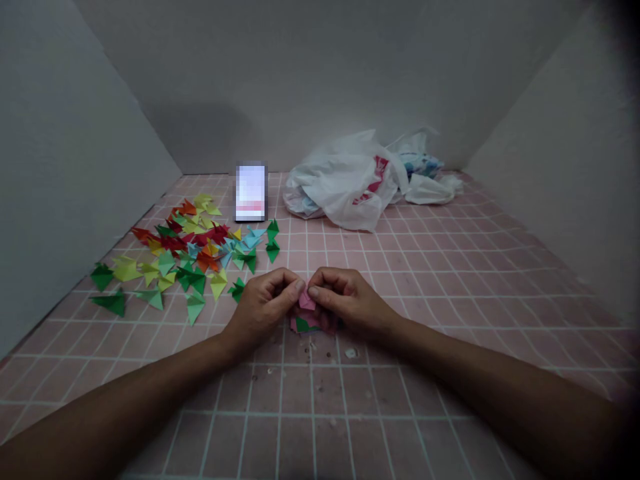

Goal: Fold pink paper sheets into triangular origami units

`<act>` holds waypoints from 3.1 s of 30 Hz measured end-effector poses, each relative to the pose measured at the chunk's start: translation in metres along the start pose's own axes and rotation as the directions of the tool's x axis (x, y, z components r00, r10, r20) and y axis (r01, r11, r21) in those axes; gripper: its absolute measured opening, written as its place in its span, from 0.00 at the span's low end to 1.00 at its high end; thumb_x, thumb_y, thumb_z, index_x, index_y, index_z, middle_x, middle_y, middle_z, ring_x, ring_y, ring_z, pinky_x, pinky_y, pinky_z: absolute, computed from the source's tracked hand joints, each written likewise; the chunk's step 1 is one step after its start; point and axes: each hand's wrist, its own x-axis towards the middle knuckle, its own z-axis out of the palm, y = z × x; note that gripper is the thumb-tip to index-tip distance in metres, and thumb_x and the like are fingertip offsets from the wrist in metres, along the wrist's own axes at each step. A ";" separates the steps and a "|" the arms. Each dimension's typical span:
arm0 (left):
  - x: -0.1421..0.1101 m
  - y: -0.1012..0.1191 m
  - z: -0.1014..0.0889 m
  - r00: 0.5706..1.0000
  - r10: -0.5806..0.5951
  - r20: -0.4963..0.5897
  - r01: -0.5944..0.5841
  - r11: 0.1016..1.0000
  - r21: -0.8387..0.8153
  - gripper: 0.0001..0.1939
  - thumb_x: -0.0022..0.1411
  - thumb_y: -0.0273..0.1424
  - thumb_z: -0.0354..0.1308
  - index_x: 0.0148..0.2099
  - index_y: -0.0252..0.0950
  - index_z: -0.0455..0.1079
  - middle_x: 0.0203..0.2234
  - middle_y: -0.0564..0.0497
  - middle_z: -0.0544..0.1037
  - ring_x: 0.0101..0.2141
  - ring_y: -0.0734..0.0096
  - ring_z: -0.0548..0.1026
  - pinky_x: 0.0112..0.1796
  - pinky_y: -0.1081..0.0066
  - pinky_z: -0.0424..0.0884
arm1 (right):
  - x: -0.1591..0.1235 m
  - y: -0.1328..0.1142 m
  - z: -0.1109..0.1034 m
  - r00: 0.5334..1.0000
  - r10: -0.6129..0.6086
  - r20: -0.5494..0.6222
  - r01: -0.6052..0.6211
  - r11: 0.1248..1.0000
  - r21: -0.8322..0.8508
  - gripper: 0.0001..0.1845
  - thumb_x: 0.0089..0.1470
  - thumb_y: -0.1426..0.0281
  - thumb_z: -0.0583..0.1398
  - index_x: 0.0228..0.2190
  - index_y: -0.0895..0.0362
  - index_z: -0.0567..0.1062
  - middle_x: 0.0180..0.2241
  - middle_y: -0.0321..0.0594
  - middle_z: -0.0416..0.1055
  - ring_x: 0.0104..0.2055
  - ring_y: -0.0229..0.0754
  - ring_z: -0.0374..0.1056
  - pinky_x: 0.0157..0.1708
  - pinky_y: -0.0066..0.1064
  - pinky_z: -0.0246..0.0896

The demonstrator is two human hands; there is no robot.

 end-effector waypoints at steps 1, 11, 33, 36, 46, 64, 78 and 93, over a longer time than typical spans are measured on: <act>0.000 0.000 0.000 1.000 0.004 0.005 -0.004 1.000 -0.002 0.14 0.64 0.38 0.57 0.31 0.34 0.69 0.23 0.54 0.71 0.24 0.75 0.69 0.28 0.74 0.67 | 0.000 0.000 0.000 1.000 0.000 -0.002 0.000 1.000 0.003 0.10 0.54 0.64 0.61 0.26 0.56 0.69 0.17 0.30 0.67 0.15 0.32 0.62 0.15 0.23 0.56; 0.002 -0.001 -0.001 1.000 0.007 0.011 -0.006 0.994 -0.113 0.11 0.63 0.36 0.59 0.36 0.32 0.73 0.27 0.53 0.74 0.29 0.75 0.72 0.32 0.75 0.69 | 0.001 0.004 -0.003 0.998 -0.059 -0.038 0.061 0.997 0.056 0.11 0.55 0.63 0.61 0.26 0.56 0.68 0.16 0.28 0.66 0.14 0.32 0.61 0.13 0.23 0.57; 0.001 0.003 0.001 0.996 -0.034 -0.088 0.025 0.995 -0.099 0.09 0.57 0.34 0.63 0.33 0.33 0.71 0.24 0.54 0.73 0.26 0.76 0.71 0.29 0.75 0.68 | 0.003 0.005 -0.006 0.998 -0.047 0.032 0.045 0.997 0.069 0.17 0.59 0.58 0.58 0.25 0.57 0.69 0.16 0.31 0.68 0.15 0.33 0.63 0.15 0.23 0.57; 0.000 0.005 0.003 0.997 0.011 -0.081 -0.015 0.999 -0.045 0.08 0.57 0.33 0.62 0.33 0.33 0.71 0.24 0.54 0.73 0.26 0.75 0.71 0.29 0.75 0.69 | 0.003 0.003 -0.006 0.998 -0.017 0.054 0.013 0.997 0.070 0.18 0.58 0.57 0.60 0.25 0.57 0.69 0.15 0.31 0.68 0.15 0.32 0.62 0.15 0.22 0.56; -0.001 0.005 0.005 0.994 0.037 -0.100 -0.037 0.999 -0.004 0.07 0.57 0.32 0.62 0.32 0.33 0.72 0.24 0.53 0.74 0.26 0.75 0.72 0.29 0.76 0.69 | 0.004 0.004 -0.005 0.998 -0.020 0.055 0.017 0.999 0.045 0.17 0.55 0.57 0.63 0.26 0.57 0.69 0.15 0.29 0.66 0.14 0.32 0.61 0.14 0.22 0.55; -0.001 0.001 0.006 0.998 -0.043 -0.054 0.038 0.995 -0.090 0.10 0.60 0.36 0.60 0.34 0.34 0.72 0.23 0.54 0.73 0.25 0.75 0.72 0.27 0.75 0.70 | 0.001 0.002 -0.003 0.976 -0.213 -0.049 0.177 0.902 -0.392 0.13 0.59 0.66 0.56 0.23 0.56 0.65 0.22 0.32 0.61 0.24 0.34 0.56 0.23 0.26 0.51; 0.000 0.001 0.003 0.997 -0.030 -0.078 0.022 0.995 -0.102 0.12 0.61 0.37 0.61 0.32 0.34 0.71 0.24 0.54 0.72 0.25 0.76 0.71 0.27 0.76 0.69 | 0.000 0.002 0.001 0.999 -0.035 -0.004 0.035 0.998 -0.045 0.12 0.56 0.63 0.59 0.26 0.55 0.67 0.17 0.29 0.64 0.16 0.32 0.58 0.16 0.25 0.53; 0.005 -0.001 0.006 0.980 -0.176 0.092 0.196 0.931 -0.307 0.19 0.53 0.44 0.68 0.29 0.33 0.68 0.18 0.55 0.74 0.18 0.78 0.70 0.21 0.77 0.70 | 0.002 0.001 0.001 0.989 -0.046 -0.137 0.043 0.999 -0.023 0.13 0.54 0.62 0.61 0.25 0.55 0.67 0.15 0.28 0.63 0.15 0.32 0.59 0.15 0.23 0.53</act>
